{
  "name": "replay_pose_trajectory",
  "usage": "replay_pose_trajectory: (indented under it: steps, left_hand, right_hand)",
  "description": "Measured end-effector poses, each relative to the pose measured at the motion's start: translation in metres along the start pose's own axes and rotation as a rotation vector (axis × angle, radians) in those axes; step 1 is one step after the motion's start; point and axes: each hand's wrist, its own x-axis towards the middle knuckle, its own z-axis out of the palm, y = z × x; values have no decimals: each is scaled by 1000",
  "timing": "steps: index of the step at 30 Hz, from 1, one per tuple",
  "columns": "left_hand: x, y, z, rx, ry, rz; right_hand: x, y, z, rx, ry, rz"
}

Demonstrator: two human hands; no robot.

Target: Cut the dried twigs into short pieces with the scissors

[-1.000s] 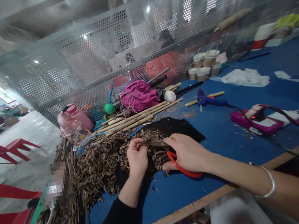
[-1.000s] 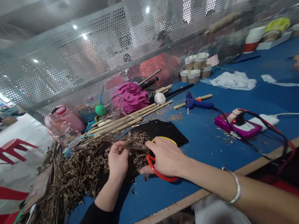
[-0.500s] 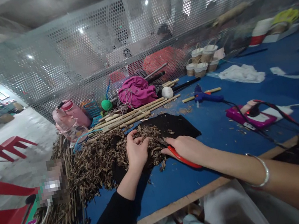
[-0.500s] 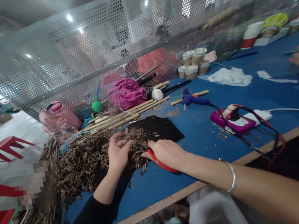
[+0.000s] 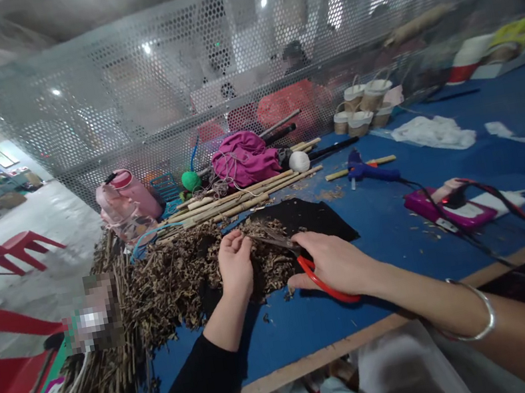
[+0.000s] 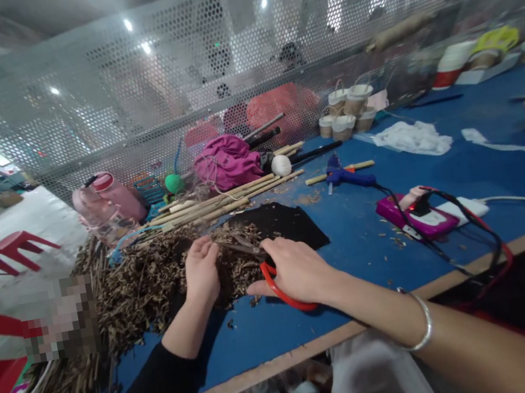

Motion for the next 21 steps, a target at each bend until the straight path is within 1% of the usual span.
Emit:
replay_pose_trajectory:
  steps: [3, 7, 12, 15, 17, 19, 21]
  left_hand:
    - [0, -2, 0, -28, -24, -40]
    - [-1, -3, 0, 43, -46, -39]
    - [-5, 2, 0, 104, -87, -76]
    - [-11, 8, 3, 80, -124, -125]
    - [-15, 12, 5, 64, -157, -134]
    - [-17, 14, 8, 77, -151, -116]
    - [-17, 14, 9, 98, -104, -93]
  right_hand:
    - [3, -5, 2, -4, -2, -6]
    - [5, -9, 2, -5, -12, -6]
    - [7, -4, 6, 21, 1, 11]
    - [9, 0, 9, 46, 13, 36]
    - [9, 1, 10, 54, 16, 49]
    - [9, 1, 11, 67, 13, 49]
    - [8, -1, 12, 80, 24, 48]
